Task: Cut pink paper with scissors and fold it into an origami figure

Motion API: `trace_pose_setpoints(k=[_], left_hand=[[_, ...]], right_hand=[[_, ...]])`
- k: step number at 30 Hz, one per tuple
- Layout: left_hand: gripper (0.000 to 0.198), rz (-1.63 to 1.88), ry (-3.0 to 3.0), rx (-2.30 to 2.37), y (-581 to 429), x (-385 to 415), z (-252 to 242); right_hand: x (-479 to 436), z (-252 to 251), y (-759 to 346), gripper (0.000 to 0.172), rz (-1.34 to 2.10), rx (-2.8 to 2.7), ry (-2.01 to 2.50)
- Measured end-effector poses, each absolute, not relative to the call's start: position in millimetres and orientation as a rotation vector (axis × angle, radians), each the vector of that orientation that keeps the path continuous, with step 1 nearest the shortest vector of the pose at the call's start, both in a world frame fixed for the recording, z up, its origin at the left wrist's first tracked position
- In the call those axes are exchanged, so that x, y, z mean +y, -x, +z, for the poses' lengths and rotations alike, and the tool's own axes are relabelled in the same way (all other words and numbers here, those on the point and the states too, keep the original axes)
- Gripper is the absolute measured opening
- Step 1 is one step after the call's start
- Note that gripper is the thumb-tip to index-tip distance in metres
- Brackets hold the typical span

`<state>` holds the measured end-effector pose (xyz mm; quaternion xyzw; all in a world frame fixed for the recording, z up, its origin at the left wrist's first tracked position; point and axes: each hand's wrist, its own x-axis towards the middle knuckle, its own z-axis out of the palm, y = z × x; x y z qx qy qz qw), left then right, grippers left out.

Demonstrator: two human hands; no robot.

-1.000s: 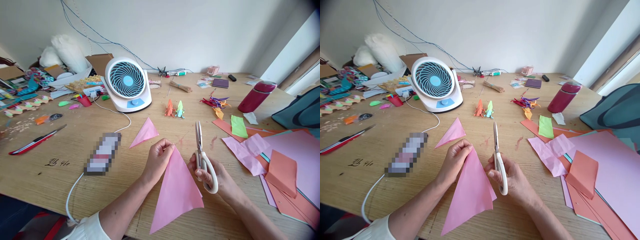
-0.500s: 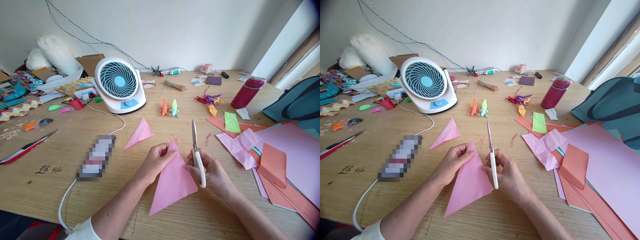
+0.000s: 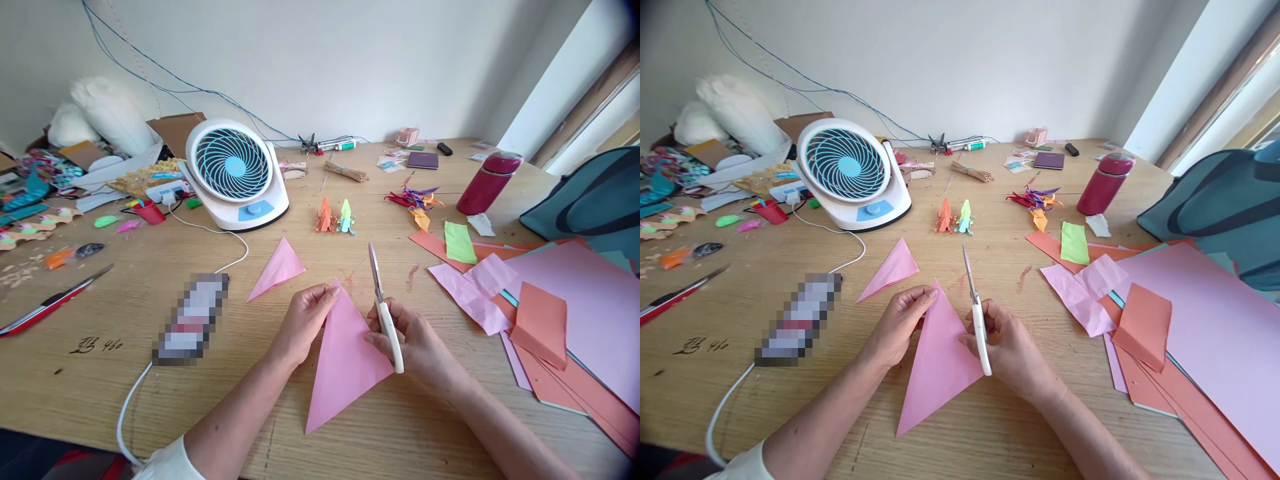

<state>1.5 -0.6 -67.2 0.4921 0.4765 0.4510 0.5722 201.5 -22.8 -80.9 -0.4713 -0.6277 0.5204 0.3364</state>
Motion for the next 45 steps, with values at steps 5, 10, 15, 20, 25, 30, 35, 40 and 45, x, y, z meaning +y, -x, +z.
trace_pose_setpoints(k=[5,10,15,20,25,30,35,40,45], left_hand=[[0.044,1.178,-1.16,1.181,1.5,3.2,-67.4],[0.047,1.235,-1.121,1.189,2.6,5.8,-67.7],[0.039,1.032,-1.026,1.123,1.6,4.0,-71.7],[0.033,0.838,-0.99,1.056,1.7,2.7,-72.0],[0.031,0.896,-0.956,1.085,3.0,5.3,-71.1],[0.033,1.033,-0.88,1.13,5.4,10.7,-73.5],[0.038,1.174,-0.804,1.19,8.9,17.5,-72.3],[0.043,1.193,-0.754,1.187,10.6,20.1,-70.6],[0.044,1.242,-0.73,1.189,12.8,23.3,-72.7]], right_hand=[[-22.0,-81.3,-200.7,0.023,1.378,-1.659,1.213],[-21.9,-83.2,-201.1,0.025,1.397,-1.611,1.199],[-17.2,-86.4,-207.4,0.027,1.359,-1.556,1.188],[-11.7,-86.6,-213.0,0.033,1.406,-1.402,1.182],[-5.7,-86.8,-216.8,0.035,1.412,-1.312,1.137],[0.2,-89.9,-220.5,0.039,1.338,-1.294,1.142],[4.5,-85.6,-227.4,0.023,0.933,-1.601,1.373],[8.5,-76.9,-242.3,0.017,0.238,-1.966,1.697],[15.2,-74.6,-264.0,0.024,0.013,-1.991,2.033]])
